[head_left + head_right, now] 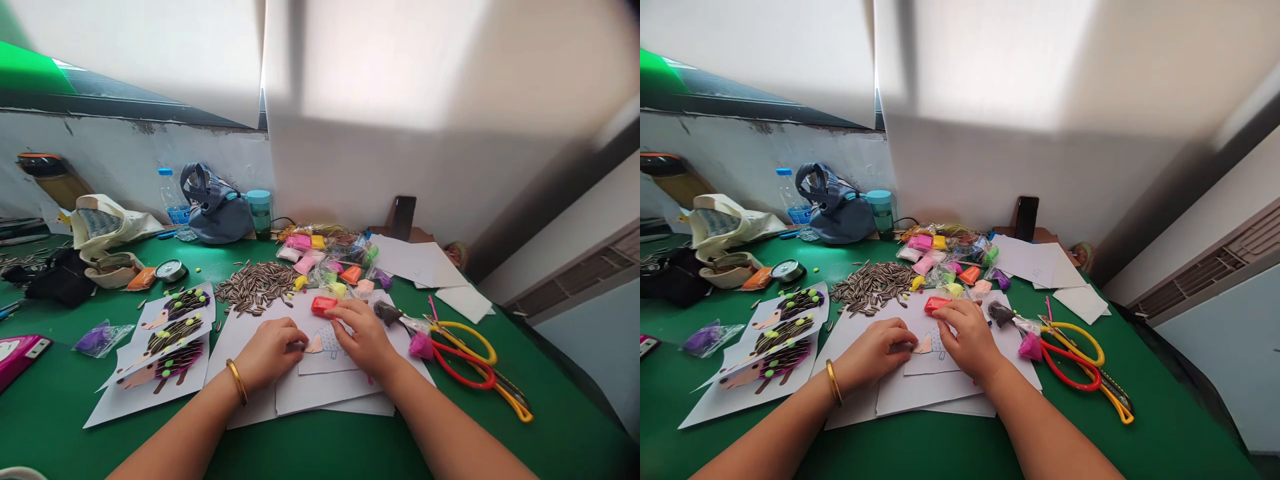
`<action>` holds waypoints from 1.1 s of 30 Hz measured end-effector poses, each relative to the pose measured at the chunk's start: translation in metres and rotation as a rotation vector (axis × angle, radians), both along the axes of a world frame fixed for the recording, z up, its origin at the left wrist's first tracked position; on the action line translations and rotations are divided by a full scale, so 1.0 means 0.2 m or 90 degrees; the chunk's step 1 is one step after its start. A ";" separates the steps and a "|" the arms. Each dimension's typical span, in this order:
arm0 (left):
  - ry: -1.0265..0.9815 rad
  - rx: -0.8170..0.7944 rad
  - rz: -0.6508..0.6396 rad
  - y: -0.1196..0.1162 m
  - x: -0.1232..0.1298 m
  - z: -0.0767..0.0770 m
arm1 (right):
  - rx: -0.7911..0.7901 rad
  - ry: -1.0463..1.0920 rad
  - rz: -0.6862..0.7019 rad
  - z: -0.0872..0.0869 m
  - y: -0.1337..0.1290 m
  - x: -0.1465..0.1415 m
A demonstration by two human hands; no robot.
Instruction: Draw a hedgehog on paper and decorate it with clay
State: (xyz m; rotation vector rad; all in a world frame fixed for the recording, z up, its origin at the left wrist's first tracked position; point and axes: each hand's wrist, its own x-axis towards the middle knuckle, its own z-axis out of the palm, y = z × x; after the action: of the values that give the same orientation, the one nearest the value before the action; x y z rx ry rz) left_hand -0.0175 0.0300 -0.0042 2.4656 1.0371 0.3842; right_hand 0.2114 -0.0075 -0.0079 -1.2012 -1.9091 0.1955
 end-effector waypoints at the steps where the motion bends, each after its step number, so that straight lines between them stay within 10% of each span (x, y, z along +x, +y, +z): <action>1: 0.001 -0.007 0.003 0.00 0.00 0.00 | -0.003 0.001 -0.002 0.00 0.00 0.00; 33: -0.043 0.057 0.000 0.01 0.04 -0.03 | -0.029 -0.151 -0.063 -0.05 0.05 0.05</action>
State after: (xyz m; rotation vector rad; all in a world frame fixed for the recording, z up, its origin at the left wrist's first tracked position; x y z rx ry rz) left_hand -0.0102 0.0314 -0.0109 2.5130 1.0121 0.5207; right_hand 0.2219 0.0022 -0.0175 -1.3969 -2.0500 0.0448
